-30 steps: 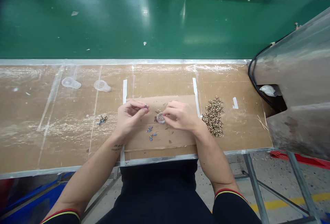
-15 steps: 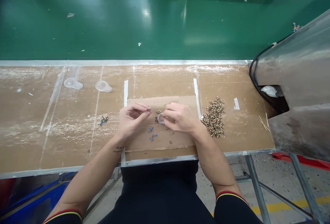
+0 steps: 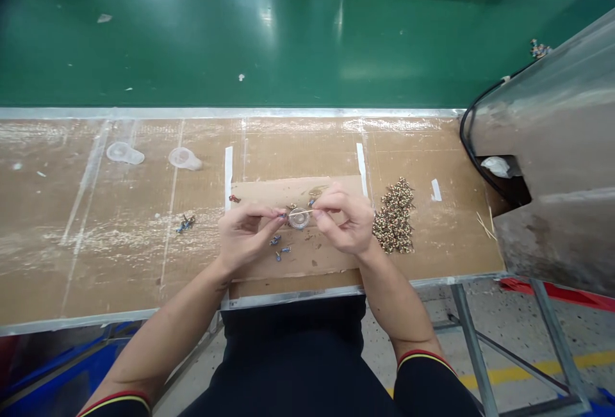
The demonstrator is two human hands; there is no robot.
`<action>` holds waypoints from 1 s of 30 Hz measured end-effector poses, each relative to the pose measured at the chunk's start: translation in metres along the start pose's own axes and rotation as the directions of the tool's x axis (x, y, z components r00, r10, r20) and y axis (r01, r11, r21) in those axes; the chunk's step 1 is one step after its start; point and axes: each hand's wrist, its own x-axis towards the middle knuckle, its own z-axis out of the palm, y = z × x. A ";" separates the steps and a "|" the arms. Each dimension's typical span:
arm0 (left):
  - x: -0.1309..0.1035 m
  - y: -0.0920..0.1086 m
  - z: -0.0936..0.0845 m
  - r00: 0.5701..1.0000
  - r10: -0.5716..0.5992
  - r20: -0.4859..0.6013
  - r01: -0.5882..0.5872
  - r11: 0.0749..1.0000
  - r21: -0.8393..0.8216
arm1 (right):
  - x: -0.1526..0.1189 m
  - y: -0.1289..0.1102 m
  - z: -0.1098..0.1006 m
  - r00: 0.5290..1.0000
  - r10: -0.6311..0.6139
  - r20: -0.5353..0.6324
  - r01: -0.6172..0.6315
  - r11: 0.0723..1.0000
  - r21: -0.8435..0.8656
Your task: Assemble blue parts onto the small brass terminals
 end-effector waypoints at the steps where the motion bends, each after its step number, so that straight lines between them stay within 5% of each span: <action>1: 0.000 0.000 0.000 1.000 0.003 0.003 -0.003 1.000 -0.003 | 0.000 0.000 0.000 1.000 0.002 0.008 -0.002 1.000 -0.001; 30: 0.002 0.002 0.000 1.000 0.025 0.008 -0.025 1.000 -0.007 | -0.002 0.001 0.000 0.999 -0.004 0.047 0.004 1.000 -0.005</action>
